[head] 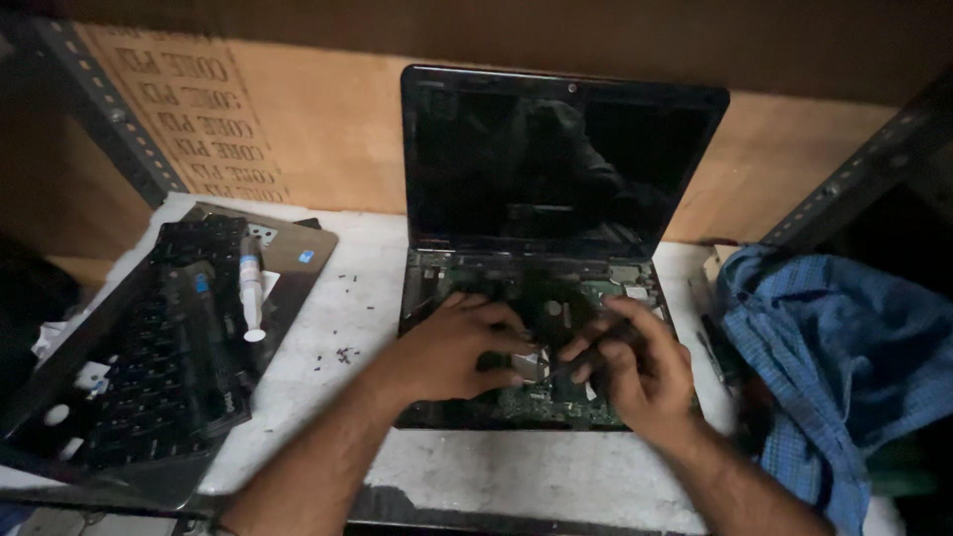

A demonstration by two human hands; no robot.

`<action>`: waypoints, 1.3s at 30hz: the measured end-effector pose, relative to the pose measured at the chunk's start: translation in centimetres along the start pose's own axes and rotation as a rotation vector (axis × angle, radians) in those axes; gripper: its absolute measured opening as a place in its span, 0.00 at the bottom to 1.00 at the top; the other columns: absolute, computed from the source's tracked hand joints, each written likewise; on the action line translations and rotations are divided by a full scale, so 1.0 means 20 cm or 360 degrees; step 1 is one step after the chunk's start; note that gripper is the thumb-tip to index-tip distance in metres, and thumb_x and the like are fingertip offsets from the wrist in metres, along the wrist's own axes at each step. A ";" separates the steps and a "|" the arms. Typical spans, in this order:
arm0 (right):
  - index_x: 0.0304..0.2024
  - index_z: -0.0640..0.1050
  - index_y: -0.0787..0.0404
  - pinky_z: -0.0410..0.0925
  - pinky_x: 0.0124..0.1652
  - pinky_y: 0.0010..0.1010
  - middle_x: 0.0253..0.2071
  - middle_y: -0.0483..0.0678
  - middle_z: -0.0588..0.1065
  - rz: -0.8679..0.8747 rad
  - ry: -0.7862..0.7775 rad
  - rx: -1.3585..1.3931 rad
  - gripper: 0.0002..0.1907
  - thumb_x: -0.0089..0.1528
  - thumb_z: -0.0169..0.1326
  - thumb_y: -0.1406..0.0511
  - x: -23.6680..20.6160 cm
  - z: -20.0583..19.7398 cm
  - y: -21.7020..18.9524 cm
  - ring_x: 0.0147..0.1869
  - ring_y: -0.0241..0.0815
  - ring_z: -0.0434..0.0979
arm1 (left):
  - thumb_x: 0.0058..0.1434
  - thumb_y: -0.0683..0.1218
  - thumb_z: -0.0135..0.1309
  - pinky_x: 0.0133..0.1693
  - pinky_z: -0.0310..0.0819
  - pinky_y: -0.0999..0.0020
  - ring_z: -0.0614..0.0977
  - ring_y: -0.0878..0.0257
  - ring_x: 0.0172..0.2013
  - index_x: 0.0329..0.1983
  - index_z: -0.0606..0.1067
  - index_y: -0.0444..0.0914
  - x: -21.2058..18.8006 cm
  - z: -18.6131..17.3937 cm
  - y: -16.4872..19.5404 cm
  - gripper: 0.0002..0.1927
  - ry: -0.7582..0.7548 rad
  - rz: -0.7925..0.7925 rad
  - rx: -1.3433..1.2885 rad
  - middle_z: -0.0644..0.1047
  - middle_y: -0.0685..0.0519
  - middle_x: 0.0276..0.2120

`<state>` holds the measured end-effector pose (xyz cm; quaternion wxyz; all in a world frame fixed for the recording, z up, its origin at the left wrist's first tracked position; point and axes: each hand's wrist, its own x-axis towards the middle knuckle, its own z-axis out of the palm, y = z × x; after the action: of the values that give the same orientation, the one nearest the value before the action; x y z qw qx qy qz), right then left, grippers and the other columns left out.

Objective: The person applies thermal paste from a syringe onto the CPU area of a laptop motherboard inside an opened laptop chassis. They then position the heatsink and cooling assembly over the board, press it into place, and work on seating the motherboard components back into the laptop frame.

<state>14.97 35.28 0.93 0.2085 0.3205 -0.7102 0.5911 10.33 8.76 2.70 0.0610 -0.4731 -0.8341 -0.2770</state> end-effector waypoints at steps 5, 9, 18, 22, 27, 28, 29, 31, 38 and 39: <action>0.67 0.64 0.67 0.79 0.38 0.29 0.43 0.56 0.78 -0.0100 0.0023 0.0038 0.19 0.74 0.43 0.69 -0.01 0.01 0.00 0.41 0.43 0.84 | 0.56 0.55 0.64 0.56 0.60 0.55 0.74 0.54 0.53 0.48 0.83 0.50 0.01 0.00 0.00 0.16 -0.0036 -0.0053 -0.0022 0.78 0.57 0.51; 0.67 0.63 0.67 0.79 0.37 0.28 0.43 0.57 0.79 -0.0109 0.0005 -0.0039 0.20 0.74 0.43 0.67 0.00 0.00 0.00 0.40 0.42 0.84 | 0.56 0.55 0.64 0.57 0.59 0.56 0.74 0.56 0.53 0.48 0.83 0.50 0.01 0.00 0.01 0.16 -0.0063 -0.0102 -0.0041 0.77 0.58 0.51; 0.67 0.62 0.68 0.79 0.37 0.29 0.42 0.58 0.79 -0.0049 -0.0023 0.0004 0.19 0.75 0.42 0.67 0.00 -0.01 -0.01 0.39 0.43 0.84 | 0.53 0.53 0.66 0.59 0.63 0.55 0.76 0.53 0.54 0.56 0.79 0.42 0.00 -0.01 0.00 0.27 -0.0043 -0.0106 -0.0106 0.77 0.50 0.48; 0.68 0.62 0.68 0.81 0.37 0.29 0.43 0.59 0.78 -0.0106 -0.0032 0.0020 0.20 0.74 0.43 0.67 0.01 0.00 0.00 0.43 0.45 0.84 | 0.51 0.52 0.68 0.57 0.63 0.53 0.75 0.50 0.51 0.56 0.78 0.40 0.00 -0.01 0.00 0.28 -0.0041 -0.0094 -0.0051 0.77 0.48 0.46; 0.69 0.62 0.67 0.81 0.36 0.29 0.43 0.57 0.79 -0.0106 -0.0047 0.0002 0.21 0.75 0.43 0.67 0.01 -0.01 -0.01 0.41 0.43 0.85 | 0.50 0.44 0.62 0.58 0.65 0.56 0.78 0.52 0.48 0.53 0.80 0.42 -0.01 -0.03 -0.03 0.24 -0.0002 -0.0034 -0.0033 0.78 0.50 0.40; 0.69 0.62 0.67 0.81 0.37 0.29 0.43 0.58 0.79 -0.0121 -0.0058 0.0011 0.20 0.75 0.43 0.67 0.01 -0.01 -0.01 0.42 0.44 0.85 | 0.50 0.43 0.61 0.57 0.64 0.56 0.78 0.52 0.47 0.53 0.79 0.41 -0.01 -0.03 -0.03 0.24 -0.0014 -0.0040 -0.0026 0.77 0.50 0.39; 0.68 0.62 0.67 0.81 0.37 0.29 0.43 0.58 0.79 -0.0136 -0.0069 0.0021 0.20 0.75 0.43 0.66 0.01 -0.01 -0.01 0.43 0.44 0.85 | 0.51 0.42 0.61 0.57 0.64 0.56 0.78 0.53 0.47 0.52 0.80 0.42 -0.01 -0.03 -0.04 0.22 -0.0005 -0.0033 -0.0025 0.77 0.50 0.39; 0.68 0.62 0.67 0.82 0.37 0.30 0.44 0.58 0.78 -0.0120 -0.0036 0.0019 0.20 0.75 0.43 0.66 0.01 -0.01 -0.01 0.44 0.46 0.85 | 0.53 0.41 0.60 0.56 0.64 0.57 0.78 0.53 0.48 0.51 0.80 0.42 -0.01 -0.02 -0.04 0.20 0.0012 -0.0022 -0.0022 0.78 0.51 0.40; 0.67 0.64 0.67 0.80 0.36 0.29 0.42 0.57 0.79 -0.0147 -0.0008 -0.0028 0.20 0.75 0.44 0.65 0.00 0.00 -0.01 0.41 0.45 0.85 | 0.56 0.41 0.60 0.56 0.62 0.56 0.77 0.53 0.49 0.52 0.79 0.42 -0.02 -0.02 -0.05 0.18 0.0043 -0.0020 -0.0094 0.79 0.52 0.43; 0.67 0.64 0.67 0.80 0.36 0.29 0.43 0.57 0.79 -0.0152 -0.0002 -0.0008 0.20 0.75 0.44 0.64 0.00 0.00 -0.01 0.42 0.45 0.85 | 0.57 0.41 0.60 0.57 0.63 0.56 0.78 0.53 0.50 0.51 0.79 0.42 -0.02 -0.02 -0.04 0.17 0.0046 -0.0031 -0.0104 0.80 0.52 0.42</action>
<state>15.02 35.30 1.10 0.2369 0.3540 -0.6958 0.5784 9.74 7.94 2.52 0.0547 -0.4628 -0.8281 -0.3115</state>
